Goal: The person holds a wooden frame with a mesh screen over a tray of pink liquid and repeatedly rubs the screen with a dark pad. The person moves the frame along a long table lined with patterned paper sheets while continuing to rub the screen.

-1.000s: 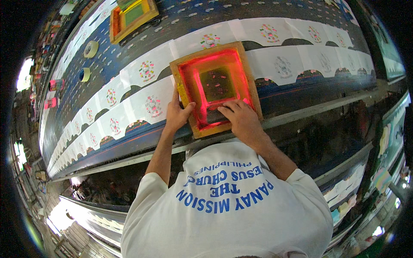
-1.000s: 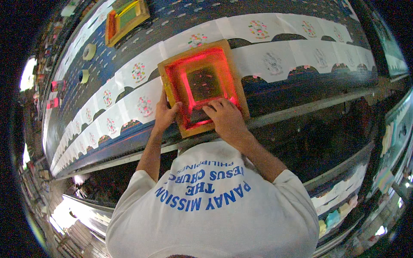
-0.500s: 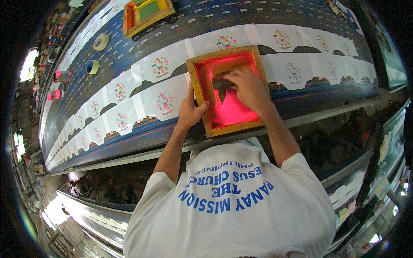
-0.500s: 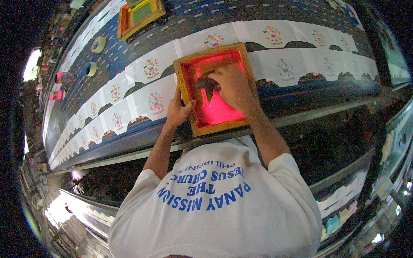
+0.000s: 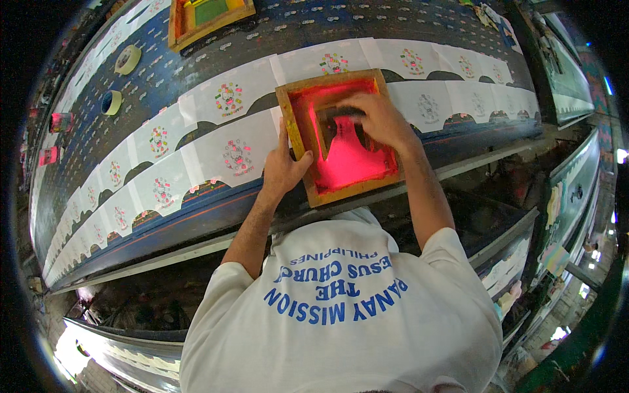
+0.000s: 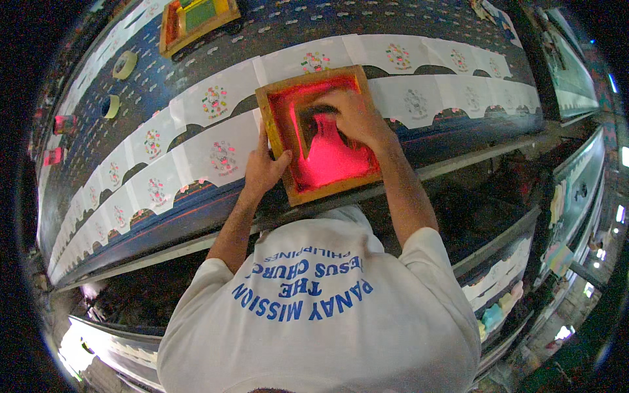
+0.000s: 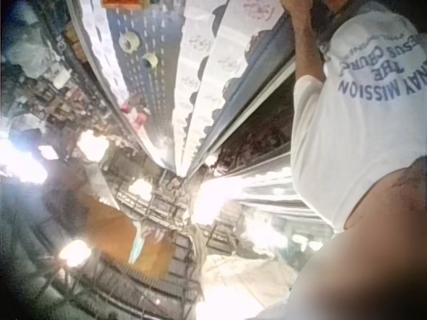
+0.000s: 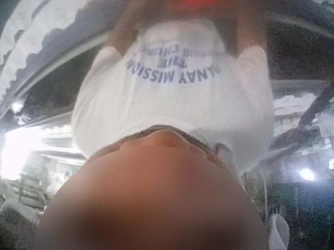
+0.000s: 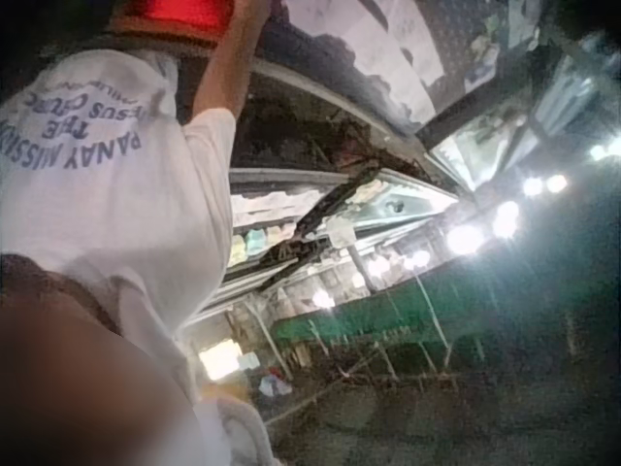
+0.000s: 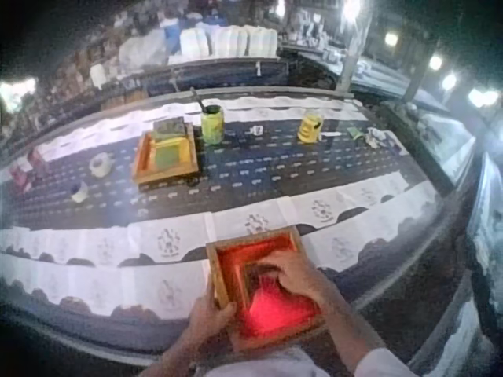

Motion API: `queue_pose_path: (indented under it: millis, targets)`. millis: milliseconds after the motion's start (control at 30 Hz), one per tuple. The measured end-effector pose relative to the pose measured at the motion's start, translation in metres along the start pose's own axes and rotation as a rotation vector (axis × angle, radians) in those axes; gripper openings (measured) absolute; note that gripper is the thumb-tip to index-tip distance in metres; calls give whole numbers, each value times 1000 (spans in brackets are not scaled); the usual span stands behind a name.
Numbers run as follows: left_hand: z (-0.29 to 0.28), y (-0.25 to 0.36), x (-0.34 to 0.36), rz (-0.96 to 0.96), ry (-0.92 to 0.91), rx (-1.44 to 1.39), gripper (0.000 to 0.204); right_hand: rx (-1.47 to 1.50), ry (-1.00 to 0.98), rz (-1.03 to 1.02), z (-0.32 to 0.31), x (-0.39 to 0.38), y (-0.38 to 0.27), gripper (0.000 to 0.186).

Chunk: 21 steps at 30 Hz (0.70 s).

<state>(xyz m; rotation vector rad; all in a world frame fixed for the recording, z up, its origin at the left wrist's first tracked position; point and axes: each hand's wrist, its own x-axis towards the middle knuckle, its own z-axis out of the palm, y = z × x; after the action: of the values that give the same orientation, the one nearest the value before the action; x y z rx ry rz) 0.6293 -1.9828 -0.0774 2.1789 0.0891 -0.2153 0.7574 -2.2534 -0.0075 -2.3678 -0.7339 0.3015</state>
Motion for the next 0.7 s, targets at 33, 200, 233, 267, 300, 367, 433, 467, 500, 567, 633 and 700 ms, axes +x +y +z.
queue_pose_path:
  millis: [33,200,233,267,300,367,433,467,500,567,633,700]
  targets:
    - [-1,0,0,-11,-8,4,119,-21,43,-15,3,9,4,37]
    - [-2,-1,-2,-49,-16,25,119,-51,3,77,10,-8,-14,39]
    - [-1,-3,-3,-44,-6,14,119,-35,-31,111,10,-21,-25,40]
    - [-1,-3,-3,-33,4,6,119,0,-47,71,16,-37,-22,45]
    - [-1,-2,-2,-39,-8,13,119,-24,-29,54,20,-55,-26,47]
    - [-3,-1,-3,-58,-16,38,119,-63,5,1,27,-87,-36,51]
    - [0,-3,-1,-43,-4,29,119,-104,23,52,31,-111,-50,56]
    - [2,-3,-1,-36,-1,27,119,-121,33,79,34,-117,-54,58]
    - [2,-1,-1,-60,-11,21,118,-118,43,68,38,-121,-50,58]
    - [-1,6,-1,-106,-31,9,118,-111,62,45,43,-125,-43,60]
    - [-3,9,-2,-134,-39,17,117,-173,52,-17,37,-126,-43,57]
    - [-2,12,-5,-126,-15,32,117,-224,60,-86,32,-126,-37,55]
